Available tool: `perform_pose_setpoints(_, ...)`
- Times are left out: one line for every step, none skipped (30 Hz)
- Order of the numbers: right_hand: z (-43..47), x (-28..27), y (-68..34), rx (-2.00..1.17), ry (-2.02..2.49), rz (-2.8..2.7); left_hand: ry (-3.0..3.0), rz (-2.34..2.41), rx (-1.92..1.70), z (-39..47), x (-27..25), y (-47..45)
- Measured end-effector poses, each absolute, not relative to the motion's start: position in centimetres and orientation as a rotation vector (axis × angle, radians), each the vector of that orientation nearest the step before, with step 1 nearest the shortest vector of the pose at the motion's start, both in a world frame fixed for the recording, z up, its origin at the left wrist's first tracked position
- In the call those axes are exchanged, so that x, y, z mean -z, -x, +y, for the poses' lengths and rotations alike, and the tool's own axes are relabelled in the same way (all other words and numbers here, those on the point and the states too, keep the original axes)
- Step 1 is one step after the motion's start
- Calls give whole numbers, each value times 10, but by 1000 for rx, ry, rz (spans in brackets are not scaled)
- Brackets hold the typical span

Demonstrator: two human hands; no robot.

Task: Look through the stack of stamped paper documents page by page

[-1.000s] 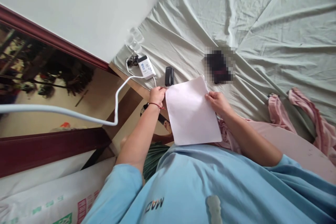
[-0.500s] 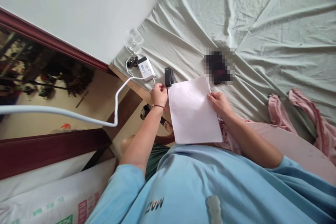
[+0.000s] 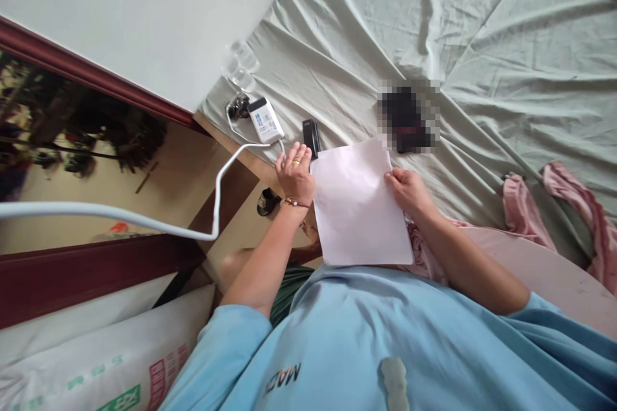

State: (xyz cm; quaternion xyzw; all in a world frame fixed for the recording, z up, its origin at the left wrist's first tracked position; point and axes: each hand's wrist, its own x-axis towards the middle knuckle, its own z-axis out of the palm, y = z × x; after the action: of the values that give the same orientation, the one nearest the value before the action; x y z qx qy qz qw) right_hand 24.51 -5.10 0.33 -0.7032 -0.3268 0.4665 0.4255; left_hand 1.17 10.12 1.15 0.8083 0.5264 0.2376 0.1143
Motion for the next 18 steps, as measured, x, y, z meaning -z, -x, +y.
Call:
perform_pose_setpoints(-51, -3, -245, -1166, 1753, -817, -2360, 1531, -695, 101, -13, -13)
perform_pose_setpoints(-51, -2, -246, -1168, 1748, -816, -2356, 1513, -691, 100, -14, -13)
perform_pose_setpoints(-51, -2, -246, -1173, 1742, -816, -2355, 1496, -685, 100, -16, -14)
perform_pose_setpoints(-51, -1, -246, -1181, 1733, -814, -2356, 1483, -677, 100, -19, -13)
perform_pose_setpoints(-52, -1, -247, -1193, 1722, -811, -2358, 1474, -668, 101, -22, -13)
perform_pose_setpoints(-52, -1, -247, -1208, 1709, -805, -2359, 1468, -661, 101, -24, -11)
perform_pose_setpoints(-53, -1, -247, -1227, 1692, -798, -2358, 1461, -656, 102, -26, -10)
perform_pose_setpoints(-53, -2, -247, -1252, 1672, -788, -2352, 1452, -653, 102, -27, -7)
perform_pose_setpoints(-54, -3, -247, -1282, 1645, -774, -2337, 1448, -661, 101, -28, -4)
perform_pose_setpoints(-55, -5, -247, -1321, 1606, -751, -2304, 1456, -681, 100, -28, 0)
perform_pose_setpoints(-57, -7, -246, -1365, 1557, -722, -2251, 1478, -716, 98, -26, 4)
perform_pose_setpoints(-58, -10, -246, -1409, 1502, -689, -2175, 1510, -768, 94, -25, 9)
perform_pose_setpoints(-59, -14, -245, -1449, 1444, -661, -2077, 1550, -829, 90, -23, 13)
perform_pose_setpoints(-61, -17, -245, -1484, 1389, -639, -1960, 1576, -901, 84, -21, 18)
perform_pose_setpoints(-62, -21, -244, -1511, 1340, -628, -1838, 1579, -974, 77, -20, 22)
perform_pose_setpoints(-62, -23, -243, -1529, 1299, -626, -1717, 1583, -1026, 69, -20, 25)
perform_pose_setpoints(-63, -25, -243, -1535, 1267, -630, -1576, 1574, -1072, 60, -20, 28)
perform_pose_setpoints(-63, -26, -243, -1535, 1246, -634, -1431, 1535, -1092, 50, -22, 29)
